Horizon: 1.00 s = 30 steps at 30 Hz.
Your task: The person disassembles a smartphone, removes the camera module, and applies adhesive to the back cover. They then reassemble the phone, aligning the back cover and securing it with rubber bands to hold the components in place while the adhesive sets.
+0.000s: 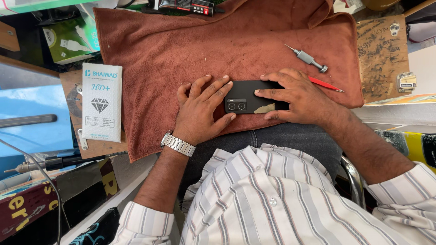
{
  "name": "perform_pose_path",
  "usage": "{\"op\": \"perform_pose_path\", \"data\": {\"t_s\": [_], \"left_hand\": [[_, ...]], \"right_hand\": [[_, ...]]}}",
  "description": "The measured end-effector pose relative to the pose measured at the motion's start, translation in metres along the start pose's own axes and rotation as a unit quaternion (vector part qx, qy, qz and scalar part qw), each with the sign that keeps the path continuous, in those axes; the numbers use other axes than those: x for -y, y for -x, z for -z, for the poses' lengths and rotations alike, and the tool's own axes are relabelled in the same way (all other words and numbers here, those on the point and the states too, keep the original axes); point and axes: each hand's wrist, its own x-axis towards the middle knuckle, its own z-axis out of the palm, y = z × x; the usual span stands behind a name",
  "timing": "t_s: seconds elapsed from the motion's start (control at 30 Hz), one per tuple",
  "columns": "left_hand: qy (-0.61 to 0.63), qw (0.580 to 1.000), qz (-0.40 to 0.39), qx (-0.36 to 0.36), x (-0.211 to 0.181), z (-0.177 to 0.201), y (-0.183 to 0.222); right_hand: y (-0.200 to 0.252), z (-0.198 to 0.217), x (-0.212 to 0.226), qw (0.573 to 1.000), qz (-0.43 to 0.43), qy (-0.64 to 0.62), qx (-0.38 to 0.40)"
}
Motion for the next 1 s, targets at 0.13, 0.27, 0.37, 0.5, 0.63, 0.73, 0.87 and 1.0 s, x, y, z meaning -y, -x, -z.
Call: {"op": "perform_pose_path", "data": {"t_s": [0.13,0.27,0.37,0.5,0.63,0.73,0.87,1.0], "left_hand": [[0.001,1.000,0.003,0.006,0.001,0.000,0.000],[0.001,1.000,0.011,0.002,0.000,0.000,-0.001],[0.007,1.000,0.025,-0.004,-0.005,0.002,-0.003],[-0.029,0.999,0.027,0.001,-0.016,0.006,-0.007],[-0.012,1.000,0.019,-0.002,-0.033,0.003,-0.019],[-0.028,0.999,0.032,0.008,-0.043,0.001,-0.031],[-0.045,0.998,0.039,0.027,-0.048,0.003,-0.041],[-0.104,0.994,0.000,0.038,-0.056,0.000,-0.049]], "right_hand": [[0.003,0.000,0.000,1.000,-0.002,-0.001,0.008],[0.002,0.000,0.002,1.000,-0.010,0.006,0.010],[0.002,0.001,0.001,1.000,-0.005,-0.005,0.011],[0.006,0.001,0.007,0.999,-0.026,-0.020,0.018],[0.009,-0.003,0.017,0.998,-0.053,0.018,0.020],[0.011,-0.005,0.015,0.998,-0.061,0.009,0.009],[0.012,-0.006,0.009,0.998,-0.049,0.009,-0.029],[0.022,0.003,0.016,0.993,-0.053,0.025,-0.101]]}}
